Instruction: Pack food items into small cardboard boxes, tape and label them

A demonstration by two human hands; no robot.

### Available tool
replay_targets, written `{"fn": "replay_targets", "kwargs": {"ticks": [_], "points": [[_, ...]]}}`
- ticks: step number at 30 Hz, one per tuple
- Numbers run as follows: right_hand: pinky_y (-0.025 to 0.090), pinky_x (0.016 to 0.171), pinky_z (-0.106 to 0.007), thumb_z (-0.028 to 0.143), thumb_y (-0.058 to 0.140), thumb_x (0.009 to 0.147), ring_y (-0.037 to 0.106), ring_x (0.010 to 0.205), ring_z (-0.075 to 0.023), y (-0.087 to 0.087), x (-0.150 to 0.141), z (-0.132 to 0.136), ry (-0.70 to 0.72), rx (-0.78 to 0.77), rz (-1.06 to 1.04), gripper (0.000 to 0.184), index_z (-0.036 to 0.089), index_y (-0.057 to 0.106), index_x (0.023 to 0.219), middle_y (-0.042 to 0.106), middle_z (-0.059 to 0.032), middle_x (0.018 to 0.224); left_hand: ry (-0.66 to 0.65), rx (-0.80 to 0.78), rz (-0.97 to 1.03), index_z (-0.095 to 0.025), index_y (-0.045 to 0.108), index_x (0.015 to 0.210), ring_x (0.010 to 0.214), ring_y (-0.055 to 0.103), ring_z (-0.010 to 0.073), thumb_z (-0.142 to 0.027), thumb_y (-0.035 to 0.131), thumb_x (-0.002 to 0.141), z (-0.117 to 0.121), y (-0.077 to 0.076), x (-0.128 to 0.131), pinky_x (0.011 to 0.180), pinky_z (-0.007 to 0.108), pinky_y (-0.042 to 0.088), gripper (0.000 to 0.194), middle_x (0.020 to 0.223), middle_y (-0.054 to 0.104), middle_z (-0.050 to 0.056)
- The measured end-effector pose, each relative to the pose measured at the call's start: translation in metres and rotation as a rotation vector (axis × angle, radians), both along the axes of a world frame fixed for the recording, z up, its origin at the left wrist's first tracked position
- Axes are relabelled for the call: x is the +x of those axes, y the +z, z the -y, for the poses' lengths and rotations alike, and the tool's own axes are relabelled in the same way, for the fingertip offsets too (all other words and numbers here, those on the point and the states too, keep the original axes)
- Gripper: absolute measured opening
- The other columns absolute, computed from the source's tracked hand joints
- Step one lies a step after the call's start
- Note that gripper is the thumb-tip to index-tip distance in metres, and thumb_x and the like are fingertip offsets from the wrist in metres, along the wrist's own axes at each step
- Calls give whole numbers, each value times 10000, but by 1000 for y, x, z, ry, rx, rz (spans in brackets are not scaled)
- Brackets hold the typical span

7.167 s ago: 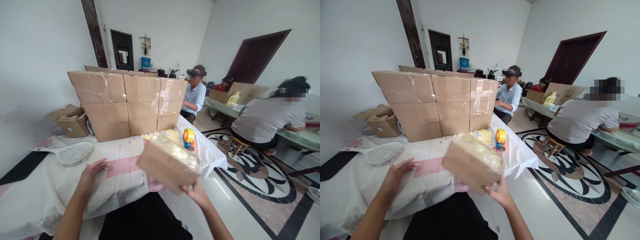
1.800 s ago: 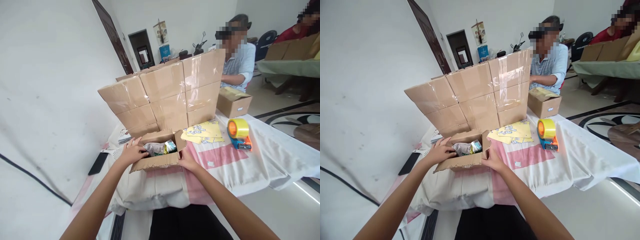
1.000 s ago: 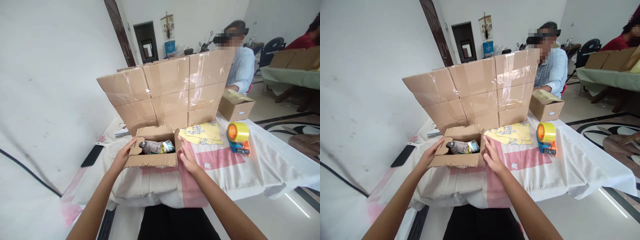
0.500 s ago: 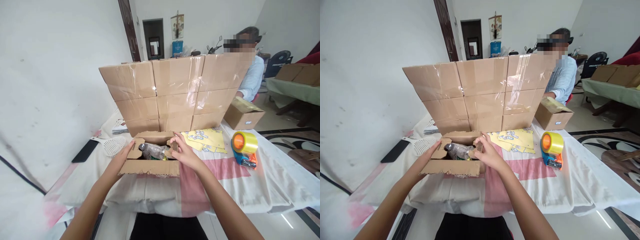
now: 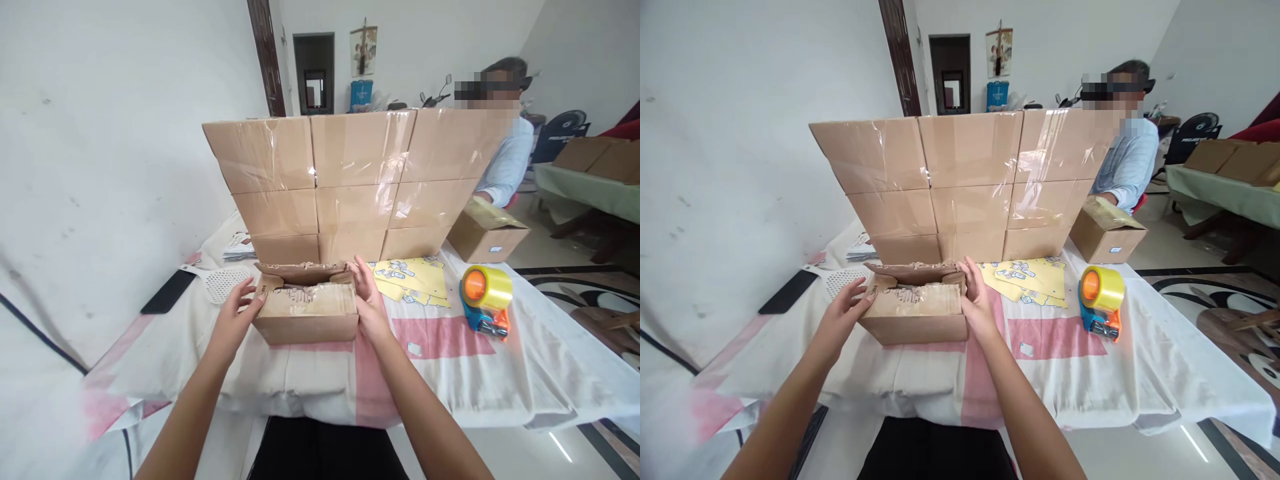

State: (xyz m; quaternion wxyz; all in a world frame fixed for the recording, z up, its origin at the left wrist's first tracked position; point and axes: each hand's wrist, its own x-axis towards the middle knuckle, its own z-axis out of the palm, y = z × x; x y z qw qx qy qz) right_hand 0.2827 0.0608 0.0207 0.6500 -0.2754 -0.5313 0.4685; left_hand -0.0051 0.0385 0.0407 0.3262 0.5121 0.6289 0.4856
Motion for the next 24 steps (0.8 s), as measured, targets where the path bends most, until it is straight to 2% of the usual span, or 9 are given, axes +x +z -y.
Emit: {"fn": "replay_targets", "kwargs": {"ticks": [2, 4, 8, 10, 13, 15, 19, 22, 24], "points": [[377, 1174, -456, 278, 640, 878, 561, 1321, -265, -3, 0, 0, -8, 71, -21, 571, 355, 533, 1433, 663, -38, 1322, 37, -1, 14, -237, 524, 1438, 1190, 631, 306, -532, 634, 861, -3, -4, 7, 1001, 471, 534, 657, 1460, 573, 144], [361, 1162, -472, 268, 577, 889, 616, 1194, -274, -6, 4, -2, 13, 71, 7, 458, 319, 628, 1342, 711, -37, 1145, 69, 84, -85, -226, 530, 1423, 1193, 631, 294, -475, 582, 909, 2, -3, 11, 1001, 462, 529, 574, 1480, 556, 148], [370, 1131, -463, 276, 544, 907, 626, 1123, -269, -14, 12, -10, 30, -17, 1, 350, 310, 685, 1226, 719, -21, 1064, 181, 575, -651, -214, 592, 1356, 1318, 562, 319, -313, 596, 934, 30, 15, 33, 1115, 498, 430, 433, 1486, 562, 149], [377, 1129, -451, 278, 554, 906, 632, 1103, -260, -17, 11, -14, 30, -6, -34, 323, 312, 687, 1199, 723, -11, 1042, 64, 731, -893, -230, 607, 1349, 1325, 568, 309, -271, 611, 933, 41, 25, 55, 1133, 485, 402, 418, 1465, 604, 120], [391, 1134, -446, 286, 564, 917, 636, 1133, -253, -18, 8, -13, 49, 18, -38, 316, 311, 676, 1212, 729, -13, 1098, -273, 639, -1066, -232, 584, 1404, 1316, 594, 289, -343, 553, 988, 43, 29, 90, 1116, 471, 410, 431, 1455, 633, 78], [385, 1152, -447, 291, 572, 927, 605, 1239, -254, -16, 11, -7, -2, 20, 12, 350, 317, 652, 1267, 711, -20, 1235, -369, 555, -1090, -233, 575, 1425, 1332, 590, 276, -357, 489, 1020, 39, 24, 104, 1122, 468, 407, 432, 1467, 624, 53], [373, 1170, -463, 295, 583, 927, 521, 1377, -259, -12, 53, 19, -381, 67, 173, 390, 321, 625, 1315, 620, -31, 1420, -341, 491, -1104, -249, 554, 1457, 1444, 489, 268, -321, 414, 1046, 35, 13, 107, 1143, 471, 390, 440, 1522, 569, 11], [359, 1175, -472, 263, 595, 882, 546, 1330, -254, -12, 122, 39, -792, 156, 215, 360, 277, 640, 1239, 640, -44, 1336, -288, 497, -1145, -251, 575, 1437, 1506, 398, 310, -325, 426, 1037, 40, 13, 105, 1128, 511, 391, 433, 1590, 487, 4], [361, 1172, -463, 254, 577, 844, 562, 1280, -238, -13, 178, 46, -1077, 127, 183, 329, 248, 632, 1169, 636, -42, 1259, -293, 495, -1155, -235, 580, 1425, 1497, 412, 313, -330, 447, 1025, 43, 14, 106, 1132, 522, 386, 432, 1616, 451, 20]]}}
